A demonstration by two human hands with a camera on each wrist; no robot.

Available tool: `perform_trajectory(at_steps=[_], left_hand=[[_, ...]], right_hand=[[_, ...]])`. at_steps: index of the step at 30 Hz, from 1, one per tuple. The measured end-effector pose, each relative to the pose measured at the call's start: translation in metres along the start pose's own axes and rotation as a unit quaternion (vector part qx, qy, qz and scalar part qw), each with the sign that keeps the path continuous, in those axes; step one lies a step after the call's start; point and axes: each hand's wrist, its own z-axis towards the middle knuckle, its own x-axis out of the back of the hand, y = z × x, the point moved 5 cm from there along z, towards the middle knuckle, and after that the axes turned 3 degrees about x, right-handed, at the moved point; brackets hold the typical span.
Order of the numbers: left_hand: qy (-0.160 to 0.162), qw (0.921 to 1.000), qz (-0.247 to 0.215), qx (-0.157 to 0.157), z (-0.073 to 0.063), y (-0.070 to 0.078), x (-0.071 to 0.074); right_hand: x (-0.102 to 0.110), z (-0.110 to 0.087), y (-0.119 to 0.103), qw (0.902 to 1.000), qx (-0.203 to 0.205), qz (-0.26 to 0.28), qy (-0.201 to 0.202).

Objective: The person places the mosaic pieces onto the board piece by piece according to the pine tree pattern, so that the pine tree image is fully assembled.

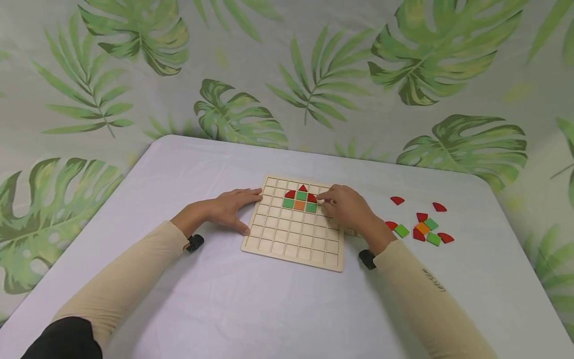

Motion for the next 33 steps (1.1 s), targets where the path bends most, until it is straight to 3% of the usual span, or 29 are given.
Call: perform_trajectory(at_steps=[5,10,19,25,33], left_hand=[[0.0,1.0,-0.009,0.002,-0.001,-0.001,0.0],[-0.004,0.9998,-0.018,0.003,-0.002,0.001,0.0],[0.0,0.9998,-0.019,0.003,-0.003,0.001,-0.002],[-0.001,0.9999,-0.014,0.002,-0.004,0.002,-0.002],[-0.001,0.9999,-0.015,-0.001,-0.006,0.004,0.001]], right_hand=[[0.015,-0.009,0.015,0.9998,-0.006,-0.014,0.01],[0.032,-0.023,0.044,0.999,-0.007,-0.038,0.021],[0.061,-0.044,0.106,0.9955,-0.081,-0.05,0.002],[0.068,-0.06,0.136,0.9901,-0.137,-0.027,-0.01],[0.062,-0.065,0.153,0.9853,-0.163,-0.033,-0.039]])
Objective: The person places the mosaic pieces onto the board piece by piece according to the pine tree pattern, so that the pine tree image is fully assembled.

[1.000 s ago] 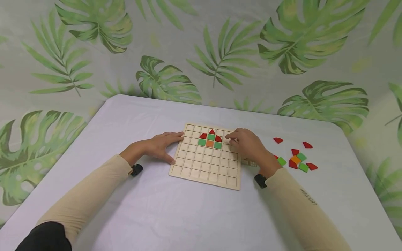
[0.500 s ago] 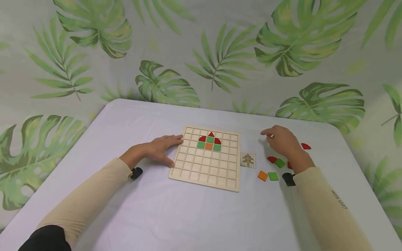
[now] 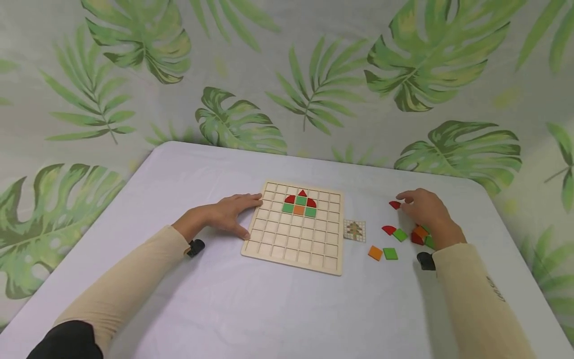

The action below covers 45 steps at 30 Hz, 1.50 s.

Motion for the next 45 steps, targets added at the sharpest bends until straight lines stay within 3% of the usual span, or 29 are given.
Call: perform_trajectory(at_steps=[12,19,38,45], left_hand=[[-0.004,1.0,0.002,0.0,0.001,0.001,-0.002],[-0.005,1.0,-0.001,0.003,0.001,0.001,-0.003],[-0.001,1.0,-0.005,0.003,0.003,-0.002,-0.003],[0.002,1.0,-0.001,0.003,0.002,-0.001,-0.001]], right_hand=[[-0.013,0.007,0.006,0.9999,-0.015,0.003,-0.002],[-0.021,0.012,0.006,1.0,0.003,-0.005,-0.004],[-0.018,0.009,-0.003,0.999,0.024,-0.037,-0.004],[-0.015,0.009,-0.013,0.9992,0.036,-0.019,0.006]])
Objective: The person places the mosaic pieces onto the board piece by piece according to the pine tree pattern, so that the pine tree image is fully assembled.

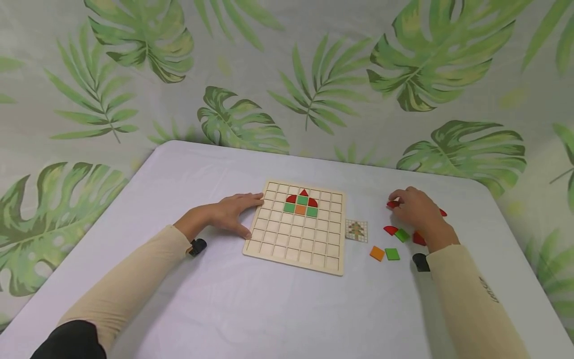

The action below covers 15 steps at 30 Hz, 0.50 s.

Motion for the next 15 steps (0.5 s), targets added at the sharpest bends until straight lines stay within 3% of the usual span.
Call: perform_trajectory(at_steps=[8,15], left_hand=[[-0.002,1.0,0.002,0.0,0.001,0.0,0.001],[-0.003,1.0,0.002,0.003,0.002,0.0,0.0]], right_hand=[[-0.004,-0.001,0.001,0.9995,0.014,0.023,0.018],[0.001,-0.001,-0.011,0.9985,0.032,0.022,0.038]])
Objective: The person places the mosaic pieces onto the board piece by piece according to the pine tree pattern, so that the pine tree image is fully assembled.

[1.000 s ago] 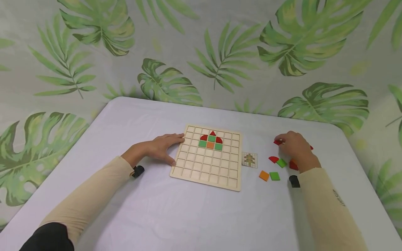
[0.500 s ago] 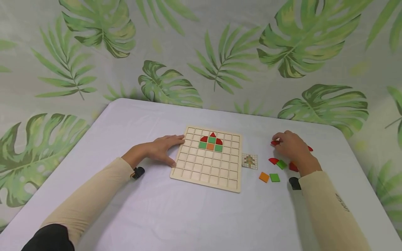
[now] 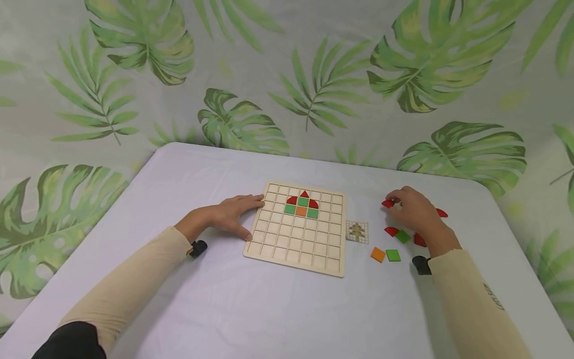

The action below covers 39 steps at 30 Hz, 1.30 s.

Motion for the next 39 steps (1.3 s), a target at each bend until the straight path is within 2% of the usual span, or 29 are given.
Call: perform_trajectory(at_steps=[9,16,24,33,39], left_hand=[[0.001,1.0,0.003,-0.001,-0.001,0.0,-0.001],[0.003,1.0,0.0,-0.001,0.0,-0.003,-0.001],[-0.001,1.0,-0.004,-0.004,0.0,-0.002,-0.001],[0.008,0.9999,0.0,-0.014,0.001,0.001,-0.001],[0.006,1.0,-0.003,-0.005,-0.001,-0.003,-0.001]], right_hand=[[0.007,0.003,-0.022,0.9998,0.015,0.002,0.011],[0.011,0.008,-0.037,0.9988,0.029,-0.012,0.037],[0.011,0.013,-0.06,0.9962,0.066,0.002,0.057],[0.005,0.024,-0.092,0.991,0.115,0.019,0.066],[-0.01,0.04,-0.119,0.9893,0.135,0.028,0.048]])
